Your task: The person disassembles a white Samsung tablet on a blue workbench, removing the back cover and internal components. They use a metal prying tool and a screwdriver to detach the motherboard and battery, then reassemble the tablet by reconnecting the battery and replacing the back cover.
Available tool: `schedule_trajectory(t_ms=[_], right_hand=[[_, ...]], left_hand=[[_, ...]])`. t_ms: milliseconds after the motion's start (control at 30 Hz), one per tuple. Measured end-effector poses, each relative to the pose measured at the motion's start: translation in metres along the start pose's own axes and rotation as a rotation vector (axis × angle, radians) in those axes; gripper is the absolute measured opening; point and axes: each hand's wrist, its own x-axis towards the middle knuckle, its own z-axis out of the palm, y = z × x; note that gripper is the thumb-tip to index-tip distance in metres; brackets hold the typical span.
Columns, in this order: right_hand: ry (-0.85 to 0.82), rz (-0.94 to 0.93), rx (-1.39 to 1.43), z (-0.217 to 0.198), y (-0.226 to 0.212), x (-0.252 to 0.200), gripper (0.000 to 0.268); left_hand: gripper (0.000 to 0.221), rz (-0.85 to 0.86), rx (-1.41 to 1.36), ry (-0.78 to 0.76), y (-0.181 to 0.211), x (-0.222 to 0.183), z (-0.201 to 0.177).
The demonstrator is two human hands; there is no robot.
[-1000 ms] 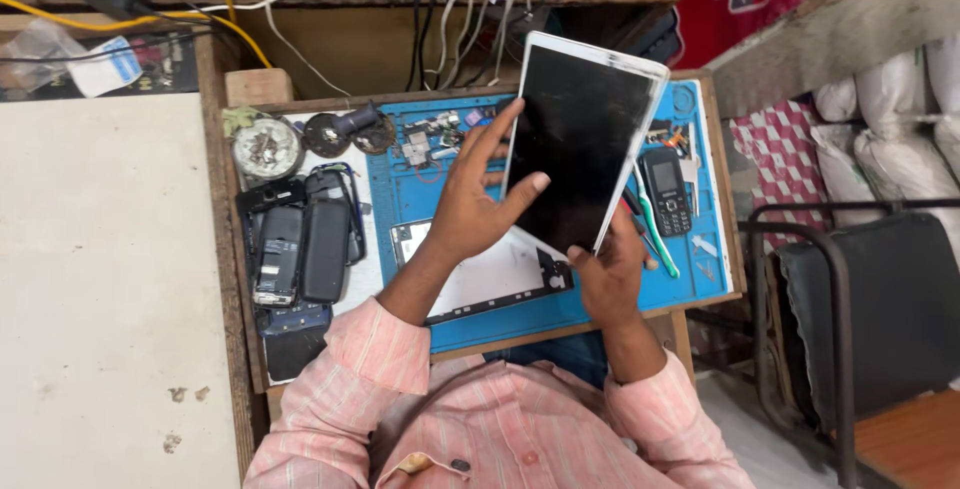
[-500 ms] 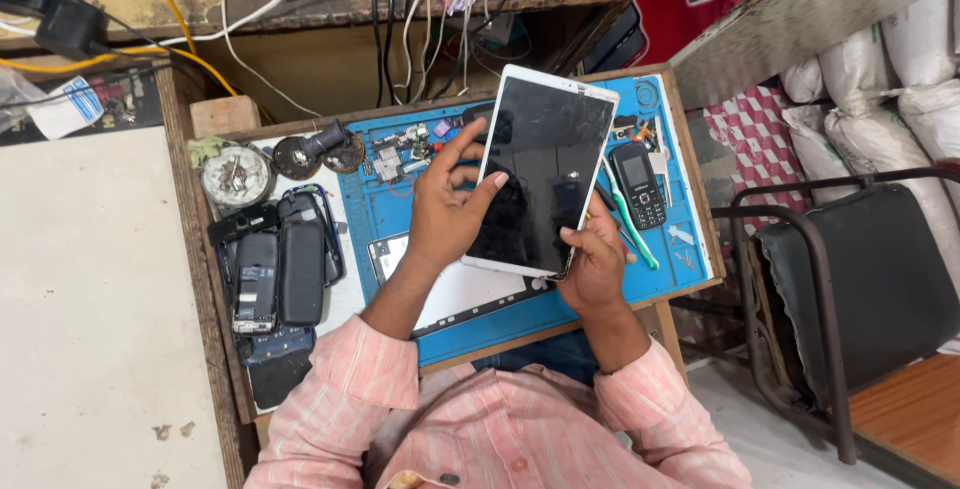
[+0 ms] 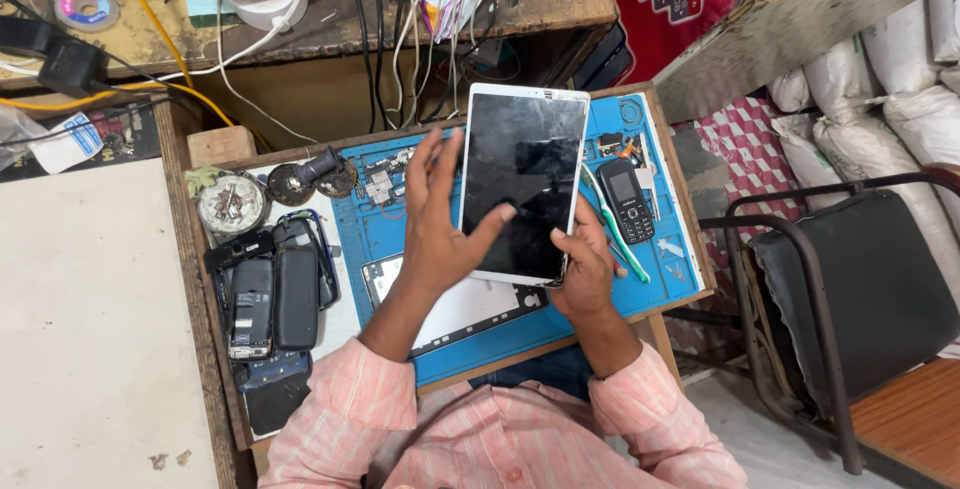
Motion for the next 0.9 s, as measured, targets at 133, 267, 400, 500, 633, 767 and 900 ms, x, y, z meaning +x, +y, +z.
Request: schedule_trajectory(t_ms=[133,267,400,500,633,767,900], right_hand=[[0.020,-0.039,-0.004,-0.002,0.002,0.008,0.062],[0.081,-0.024,0.002,0.003,0.001,0.009,0.063],[0.028,-0.033,0.033,0.004,0.001,0.007,0.062],[0.035,-0.031,0.038,0.007,-0.002,0.009,0.063],[-0.036,-0.084,-0.076,0.014,-0.003,0.006,0.063],[-0.106,-0.155,-0.341,0.029,-0.005,0.000,0.072],[-0.180,-0.214,-0.748,0.046,-0.009,-0.014,0.082]], left_hand=[[0.100,0.168,0.254,-0.130,0.011,0.004,-0.001],[0.109,0.046,0.308,-0.286,0.023,0.006,0.004],[0.105,0.041,0.284,-0.226,0.021,0.005,0.003],[0.102,0.010,0.250,-0.140,0.022,0.007,0.002],[0.109,-0.132,0.014,-0.151,0.020,0.003,0.002],[0.122,-0.141,-0.032,-0.150,0.007,0.001,0.004],[0.123,-0.399,-0.464,-0.193,-0.011,-0.002,0.007]])
